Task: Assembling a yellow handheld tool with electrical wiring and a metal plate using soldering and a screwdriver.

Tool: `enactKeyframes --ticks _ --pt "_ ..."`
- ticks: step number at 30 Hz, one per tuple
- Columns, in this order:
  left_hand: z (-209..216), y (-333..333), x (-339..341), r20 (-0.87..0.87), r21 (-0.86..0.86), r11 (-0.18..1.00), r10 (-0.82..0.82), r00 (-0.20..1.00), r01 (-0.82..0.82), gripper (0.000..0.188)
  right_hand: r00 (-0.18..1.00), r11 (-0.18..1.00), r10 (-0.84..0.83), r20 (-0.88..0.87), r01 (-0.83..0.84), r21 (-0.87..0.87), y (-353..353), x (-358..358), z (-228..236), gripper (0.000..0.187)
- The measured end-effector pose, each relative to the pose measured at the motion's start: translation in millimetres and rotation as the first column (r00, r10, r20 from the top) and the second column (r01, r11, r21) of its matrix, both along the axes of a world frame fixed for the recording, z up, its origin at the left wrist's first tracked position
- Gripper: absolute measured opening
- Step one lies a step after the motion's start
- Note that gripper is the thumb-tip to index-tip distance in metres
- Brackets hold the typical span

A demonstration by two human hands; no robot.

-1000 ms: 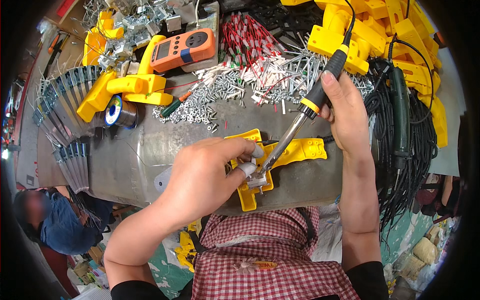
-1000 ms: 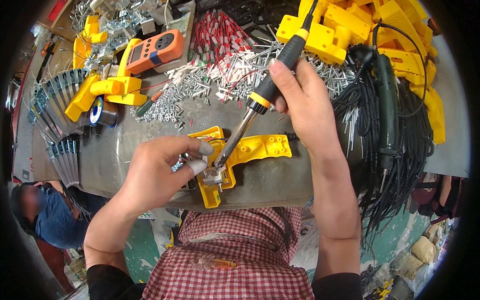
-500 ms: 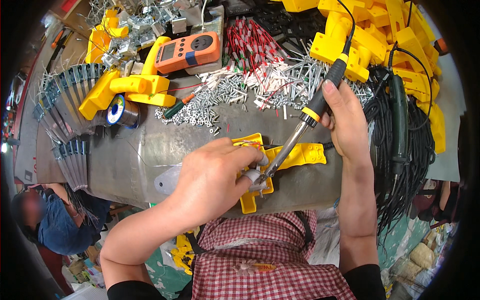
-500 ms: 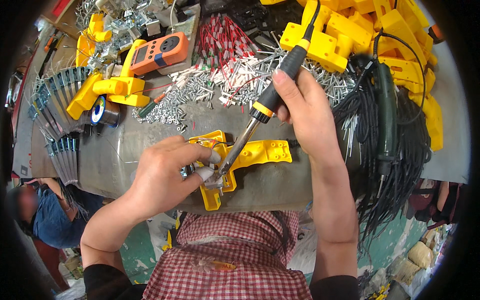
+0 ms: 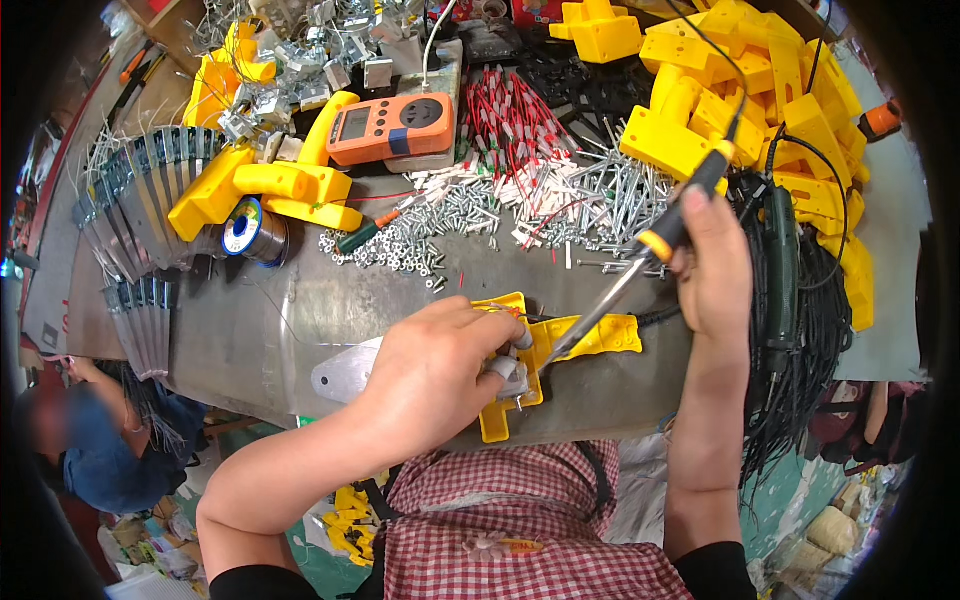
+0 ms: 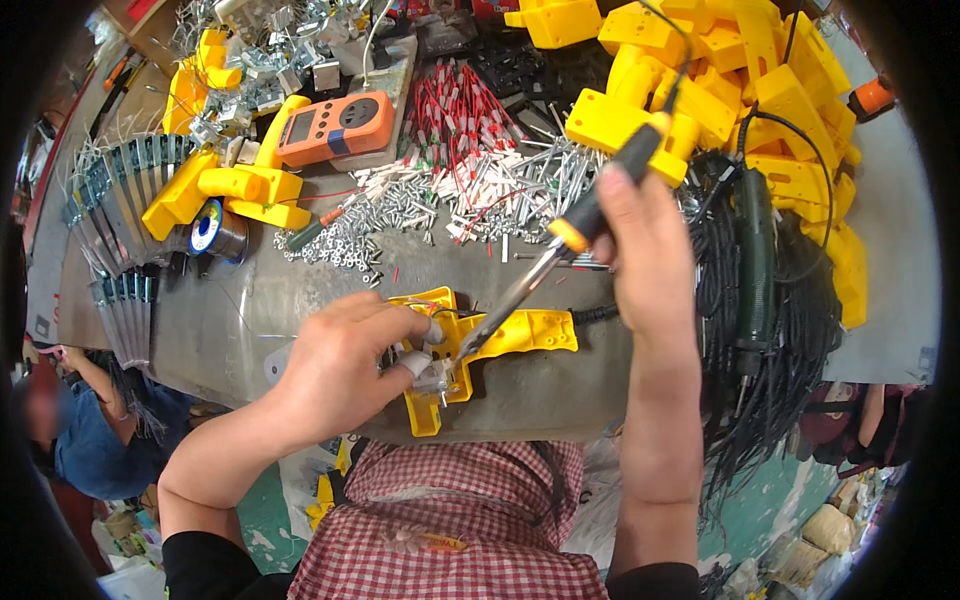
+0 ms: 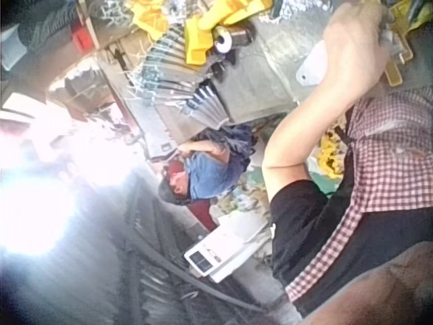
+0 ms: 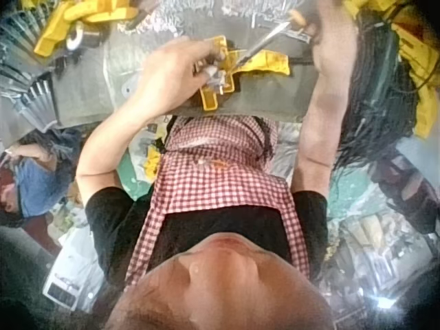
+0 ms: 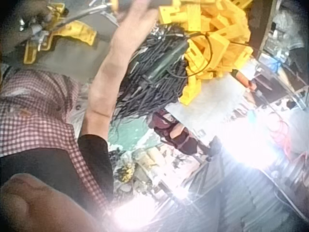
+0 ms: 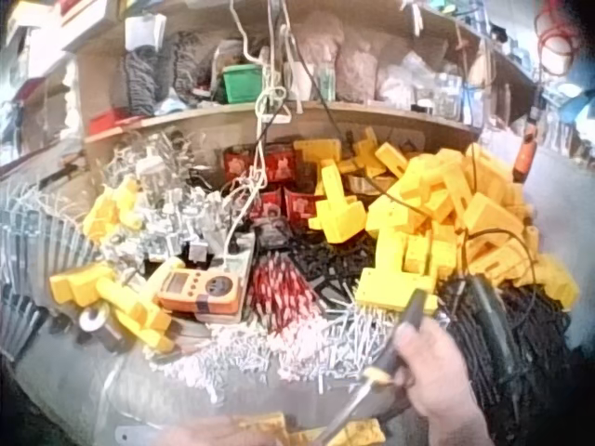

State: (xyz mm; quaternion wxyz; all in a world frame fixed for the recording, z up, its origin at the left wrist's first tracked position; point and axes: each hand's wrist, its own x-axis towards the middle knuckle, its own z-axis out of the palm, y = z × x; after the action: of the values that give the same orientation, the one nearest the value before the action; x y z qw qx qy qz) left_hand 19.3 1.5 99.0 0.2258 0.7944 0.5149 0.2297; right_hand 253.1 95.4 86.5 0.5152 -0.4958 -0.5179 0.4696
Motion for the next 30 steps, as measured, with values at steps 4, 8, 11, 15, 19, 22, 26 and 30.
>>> enactKeyframes --ticks 4,8,11,15,19,22,26,30 --pt "-3.2 0.0 1.2 0.008 0.044 0.999 -0.016 1.0 0.016 0.031 0.978 0.964 -0.125 -0.166 0.16 0.214 14.5 16.3 26.6 0.025" --pt "-5.3 -2.2 -1.0 0.02 0.049 0.999 -0.004 1.0 0.003 0.029 0.976 0.885 -0.216 -0.009 0.2 0.421 42.5 2.6 39.0 0.026" --pt "-6.2 -3.3 -4.2 0.024 0.071 0.997 -0.003 1.0 0.001 0.029 0.987 0.848 -0.144 0.071 0.086 0.523 73.3 -29.4 41.3 0.025" --pt "-4.4 -3.2 -0.2 0.036 0.079 0.997 -0.014 0.999 0.011 0.03 0.985 0.777 -0.134 0.104 0.04 0.629 112.8 -60.9 33.9 0.026" --pt "-4.2 -6.0 -1.4 0.051 0.069 0.998 -0.009 0.999 0.006 0.03 0.956 0.699 -0.217 0.199 0.01 0.715 142.7 -99.1 22.0 0.023" --pt "-5.1 -7.1 -0.9 0.049 0.078 0.997 -0.007 0.999 0.003 0.03 0.943 0.712 -0.207 0.259 -0.036 0.701 167.6 -113.6 3.7 0.023" --pt "-4.0 -4.5 0.3 0.035 0.092 0.995 -0.032 0.999 0.028 0.032 0.785 0.897 -0.149 0.601 -0.149 0.417 185.8 -107.2 -10.5 0.033" --pt "-4.4 -4.5 0.4 0.063 0.073 0.997 -0.028 0.998 0.024 0.033 0.464 0.829 0.386 0.797 -0.554 -0.079 160.0 -86.3 -0.2 0.031"
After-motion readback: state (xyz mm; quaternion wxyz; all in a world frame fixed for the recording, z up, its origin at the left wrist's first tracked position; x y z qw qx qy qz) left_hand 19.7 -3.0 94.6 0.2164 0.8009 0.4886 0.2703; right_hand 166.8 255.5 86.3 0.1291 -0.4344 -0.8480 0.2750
